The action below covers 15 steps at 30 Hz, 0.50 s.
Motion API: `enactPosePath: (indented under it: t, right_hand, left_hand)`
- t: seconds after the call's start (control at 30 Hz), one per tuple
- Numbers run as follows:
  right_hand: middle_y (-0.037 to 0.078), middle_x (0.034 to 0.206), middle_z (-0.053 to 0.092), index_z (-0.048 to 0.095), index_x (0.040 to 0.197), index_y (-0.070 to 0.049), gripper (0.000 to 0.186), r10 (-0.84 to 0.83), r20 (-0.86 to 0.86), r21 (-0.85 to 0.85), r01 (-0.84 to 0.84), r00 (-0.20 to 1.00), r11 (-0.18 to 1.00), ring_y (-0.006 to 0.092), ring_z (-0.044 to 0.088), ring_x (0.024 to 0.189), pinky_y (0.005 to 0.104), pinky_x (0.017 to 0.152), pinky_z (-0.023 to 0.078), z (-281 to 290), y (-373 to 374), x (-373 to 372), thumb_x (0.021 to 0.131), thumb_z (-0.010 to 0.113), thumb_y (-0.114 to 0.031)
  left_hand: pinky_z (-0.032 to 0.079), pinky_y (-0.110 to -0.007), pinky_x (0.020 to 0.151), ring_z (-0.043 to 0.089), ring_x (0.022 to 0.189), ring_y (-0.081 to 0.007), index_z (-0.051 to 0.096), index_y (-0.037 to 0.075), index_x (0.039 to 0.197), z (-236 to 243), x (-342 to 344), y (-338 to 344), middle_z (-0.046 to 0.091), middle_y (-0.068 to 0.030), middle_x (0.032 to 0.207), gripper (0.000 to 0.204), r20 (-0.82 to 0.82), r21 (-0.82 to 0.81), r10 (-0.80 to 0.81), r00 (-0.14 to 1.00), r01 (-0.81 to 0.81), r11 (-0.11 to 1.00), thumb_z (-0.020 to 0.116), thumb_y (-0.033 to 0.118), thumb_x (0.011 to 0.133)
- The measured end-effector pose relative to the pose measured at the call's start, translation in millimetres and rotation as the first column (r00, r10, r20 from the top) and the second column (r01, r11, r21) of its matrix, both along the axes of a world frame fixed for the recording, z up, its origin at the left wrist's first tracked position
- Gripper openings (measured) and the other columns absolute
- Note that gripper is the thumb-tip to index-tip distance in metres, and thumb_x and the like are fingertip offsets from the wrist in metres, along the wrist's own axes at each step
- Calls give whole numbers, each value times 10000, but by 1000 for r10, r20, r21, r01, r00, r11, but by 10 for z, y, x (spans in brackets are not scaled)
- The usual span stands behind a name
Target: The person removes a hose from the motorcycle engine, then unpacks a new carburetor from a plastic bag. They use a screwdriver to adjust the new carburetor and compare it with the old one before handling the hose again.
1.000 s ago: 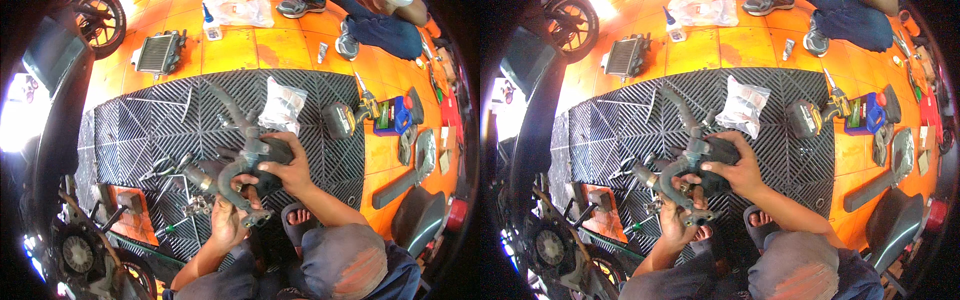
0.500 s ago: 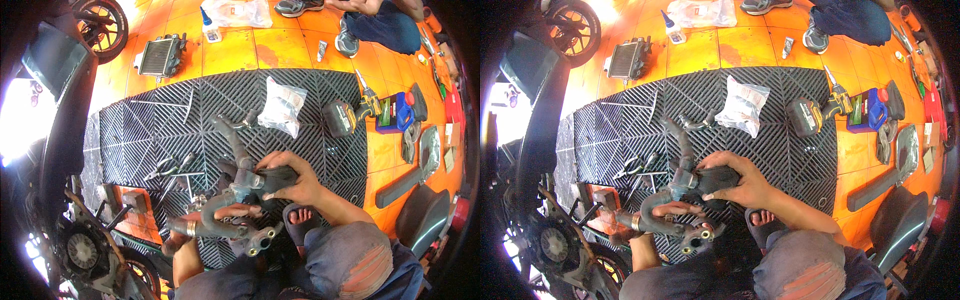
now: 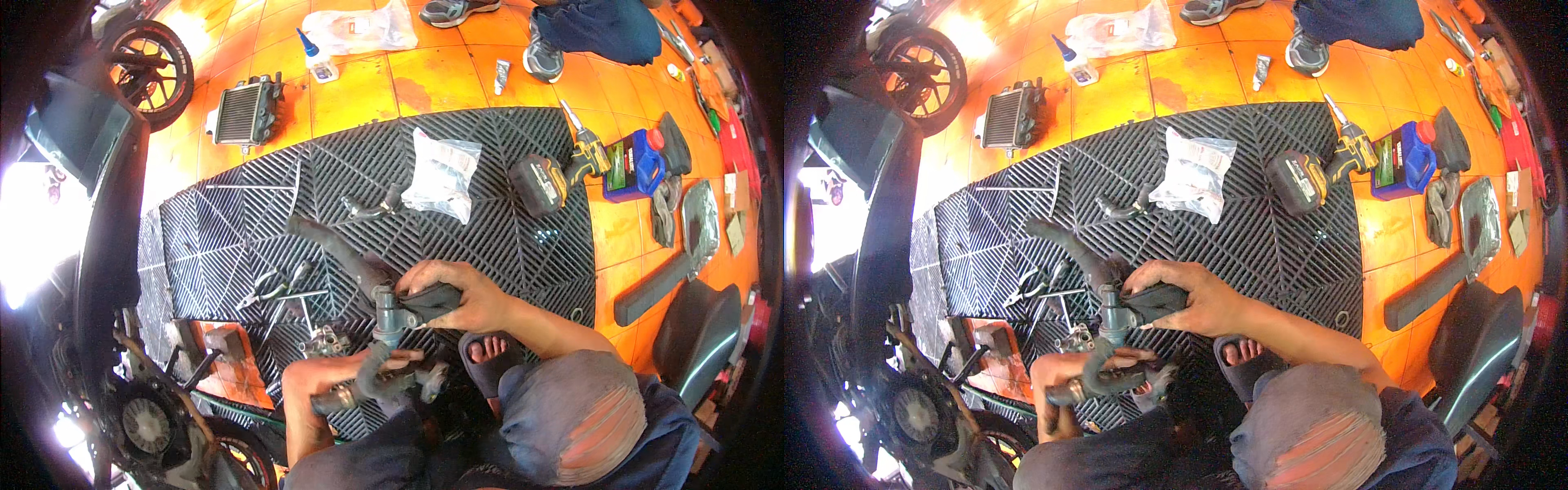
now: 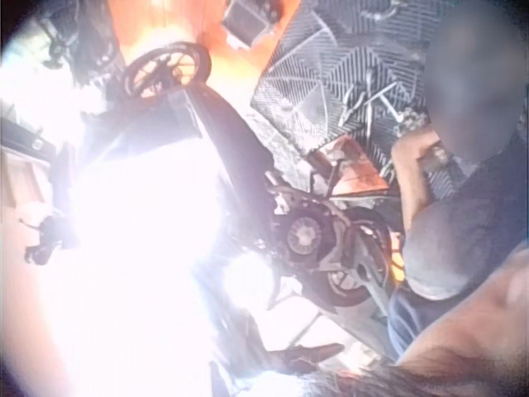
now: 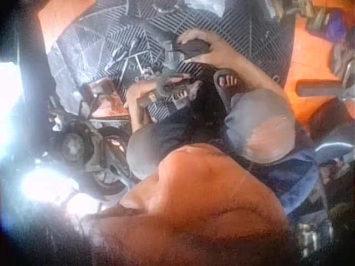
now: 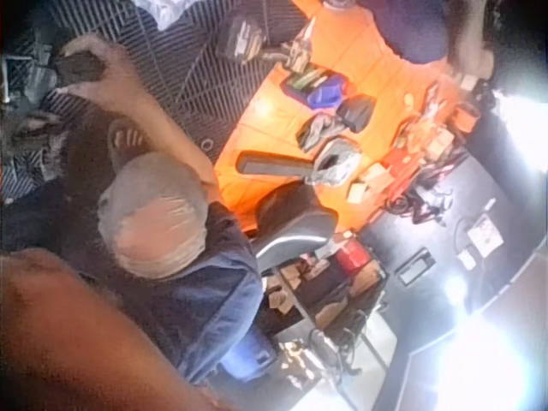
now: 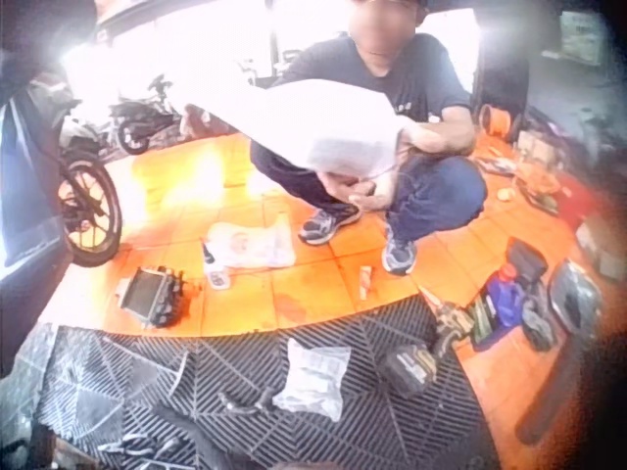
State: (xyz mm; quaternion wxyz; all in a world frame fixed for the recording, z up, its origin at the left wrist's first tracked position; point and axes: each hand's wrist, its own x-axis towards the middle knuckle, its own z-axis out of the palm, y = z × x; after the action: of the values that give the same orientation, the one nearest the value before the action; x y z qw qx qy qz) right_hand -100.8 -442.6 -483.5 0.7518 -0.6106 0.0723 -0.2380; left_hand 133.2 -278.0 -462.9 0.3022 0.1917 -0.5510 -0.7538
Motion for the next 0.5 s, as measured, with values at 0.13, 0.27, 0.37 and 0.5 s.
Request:
enactPosePath:
  t: [0.13,0.27,0.37,0.5]
  right_hand:
    - [99,1237,630,594,1159,-64,475,-87,-85,153,100,993,983,193,584,1174,365,1032,450,-83,-72,-154,738,811,-40]
    - [85,1239,627,577,1167,-59,496,-137,-101,273,160,985,949,170,580,1155,356,1029,449,-70,-169,-201,736,822,-61]
    - [83,1217,640,579,1176,-61,471,-87,11,181,84,996,980,172,600,1123,363,1002,466,-39,-209,-121,758,795,-52]
    - [103,1162,662,606,1167,-46,440,-60,39,-122,64,997,990,235,639,1098,374,984,485,41,-293,-179,755,758,-33]
  left_hand:
    - [199,-483,1200,191,1496,-441,236,-95,1528,434,25,-284,158,-318,1596,1327,416,-216,33,909,63,974,921,521,572]
    - [190,-506,1200,191,1487,-445,180,-90,1545,535,4,-384,147,-322,1594,1410,422,-226,68,904,32,974,984,419,504]
    - [235,-538,1176,225,1481,-438,183,-97,1542,40,132,-258,103,-328,1609,1439,123,86,-81,989,71,994,717,836,584]
    - [327,-464,1146,407,1386,-374,258,-96,1522,-7,-208,-171,315,-300,1547,1477,-59,451,204,977,-156,879,443,1024,577]
